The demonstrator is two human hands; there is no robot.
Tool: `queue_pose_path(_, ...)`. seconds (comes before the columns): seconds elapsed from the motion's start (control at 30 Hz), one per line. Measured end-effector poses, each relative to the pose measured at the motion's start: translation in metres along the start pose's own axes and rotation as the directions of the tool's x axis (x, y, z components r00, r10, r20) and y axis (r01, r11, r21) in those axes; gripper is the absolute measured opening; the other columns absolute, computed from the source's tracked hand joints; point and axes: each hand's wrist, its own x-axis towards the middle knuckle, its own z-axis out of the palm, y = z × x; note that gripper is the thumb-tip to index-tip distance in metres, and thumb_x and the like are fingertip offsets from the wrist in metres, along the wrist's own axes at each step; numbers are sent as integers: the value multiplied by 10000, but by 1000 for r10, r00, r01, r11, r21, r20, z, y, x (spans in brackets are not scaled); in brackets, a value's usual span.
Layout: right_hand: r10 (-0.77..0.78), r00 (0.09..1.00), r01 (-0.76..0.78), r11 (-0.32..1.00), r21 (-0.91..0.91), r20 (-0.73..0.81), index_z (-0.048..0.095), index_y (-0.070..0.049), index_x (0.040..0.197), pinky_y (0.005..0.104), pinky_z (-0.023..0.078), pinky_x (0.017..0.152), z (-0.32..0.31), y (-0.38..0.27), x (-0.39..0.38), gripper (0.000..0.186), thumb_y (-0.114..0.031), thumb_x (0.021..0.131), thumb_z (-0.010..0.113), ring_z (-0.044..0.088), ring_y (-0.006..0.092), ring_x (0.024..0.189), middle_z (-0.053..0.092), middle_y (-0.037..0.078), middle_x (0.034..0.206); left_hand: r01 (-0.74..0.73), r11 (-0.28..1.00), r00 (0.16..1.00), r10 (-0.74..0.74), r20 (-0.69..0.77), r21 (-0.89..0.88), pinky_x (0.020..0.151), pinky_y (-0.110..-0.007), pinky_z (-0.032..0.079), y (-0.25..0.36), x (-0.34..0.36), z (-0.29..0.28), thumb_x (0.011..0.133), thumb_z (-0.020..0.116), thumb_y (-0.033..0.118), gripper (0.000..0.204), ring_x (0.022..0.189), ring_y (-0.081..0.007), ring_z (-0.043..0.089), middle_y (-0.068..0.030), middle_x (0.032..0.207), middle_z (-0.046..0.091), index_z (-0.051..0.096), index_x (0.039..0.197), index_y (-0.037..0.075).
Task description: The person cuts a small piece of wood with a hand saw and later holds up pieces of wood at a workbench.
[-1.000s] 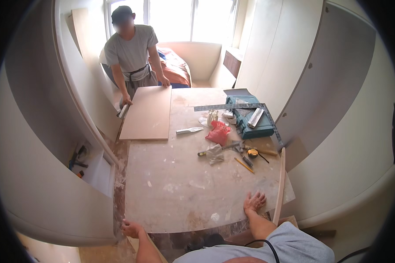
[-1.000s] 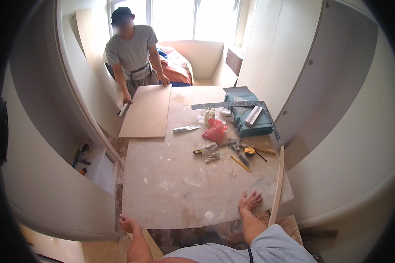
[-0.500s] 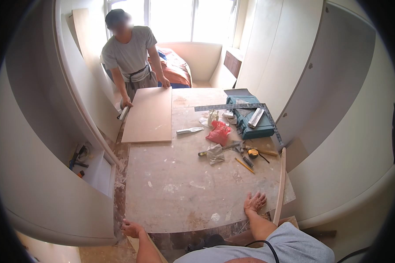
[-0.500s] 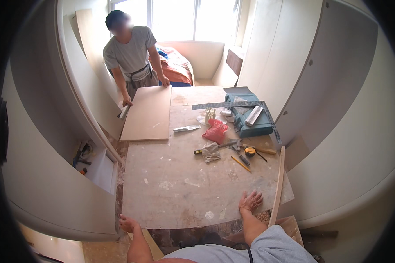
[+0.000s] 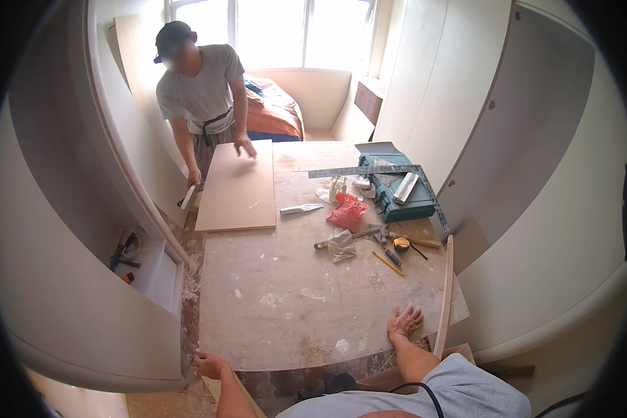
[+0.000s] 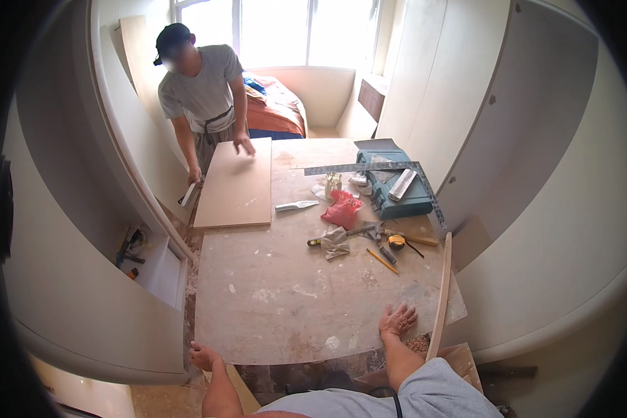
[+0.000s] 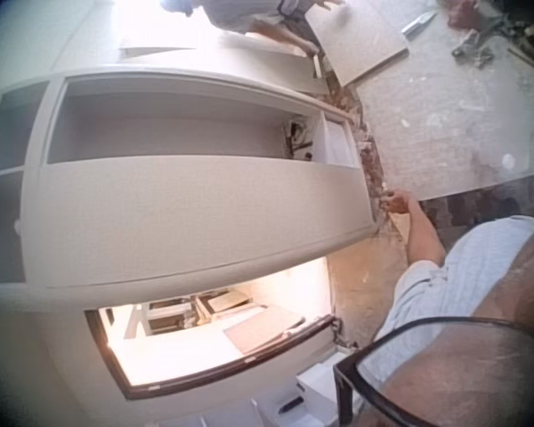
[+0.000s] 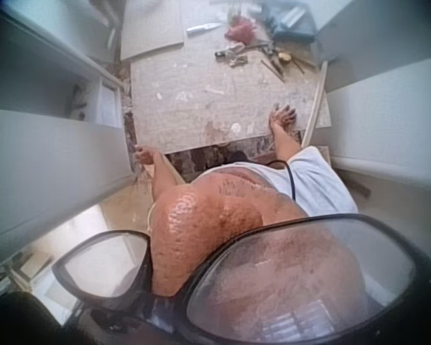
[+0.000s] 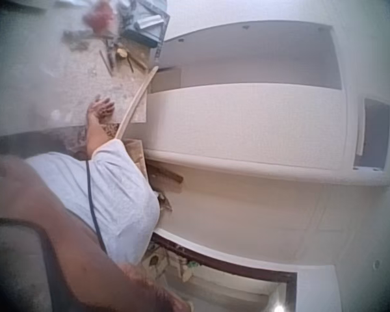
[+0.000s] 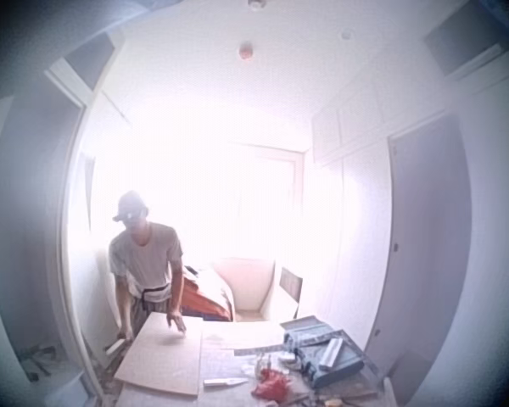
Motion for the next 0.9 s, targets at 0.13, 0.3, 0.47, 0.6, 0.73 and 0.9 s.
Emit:
queue_pose_path(0.13,-4,1000,4,1000,-2,-16,471,-74,1445,556,199,1201,3,4,3,688,-537,943,555,285,453,1438,352,237,1539,6,1000,1000,-6,14,-17,844,-529,544,3,-4,-4,1038,367,563,627,1045,-415,638,-233,1182,613,657,1208,35)
queue_pose_path(0.3,5,1000,-5,1000,-10,-23,470,-76,1446,555,195,1204,9,6,5,686,-533,941,558,282,453,1440,352,237,1542,-7,999,1000,8,15,-34,833,-534,540,6,-7,-8,1039,383,549,607,1036,-415,637,-239,1167,616,661,1199,33)
queue_pose_path(0.47,5,1000,-5,1000,1,-30,477,-74,1436,557,201,1201,10,3,1,678,-525,938,565,281,454,1441,352,240,1540,3,1000,1000,-3,4,-14,833,-535,537,4,-2,-7,1039,378,549,608,1037,-413,635,-237,1160,619,662,1198,35)
queue_pose_path(0.6,-6,999,5,1000,-22,-43,481,-73,1426,564,228,1187,7,8,4,669,-520,936,573,304,456,1423,369,240,1519,-4,1000,999,4,41,-22,834,-534,537,9,-11,-12,1040,367,549,613,1043,-415,634,-238,1157,618,661,1197,35)
queue_pose_path(0.73,-22,998,20,999,-33,-53,481,-77,1420,569,242,1176,9,6,2,664,-517,933,580,323,454,1406,380,235,1505,-3,999,1000,3,0,-36,842,-535,534,5,-2,-4,1042,362,546,617,1045,-421,634,-244,1161,619,660,1201,29)
queue_pose_path(0.9,-22,997,19,999,-39,-67,489,-80,1407,575,238,1176,11,11,6,650,-514,932,579,314,453,1413,376,231,1510,-25,999,999,26,21,-28,847,-543,532,4,-9,-6,1038,376,546,631,1044,-432,635,-258,1162,631,670,1186,8)
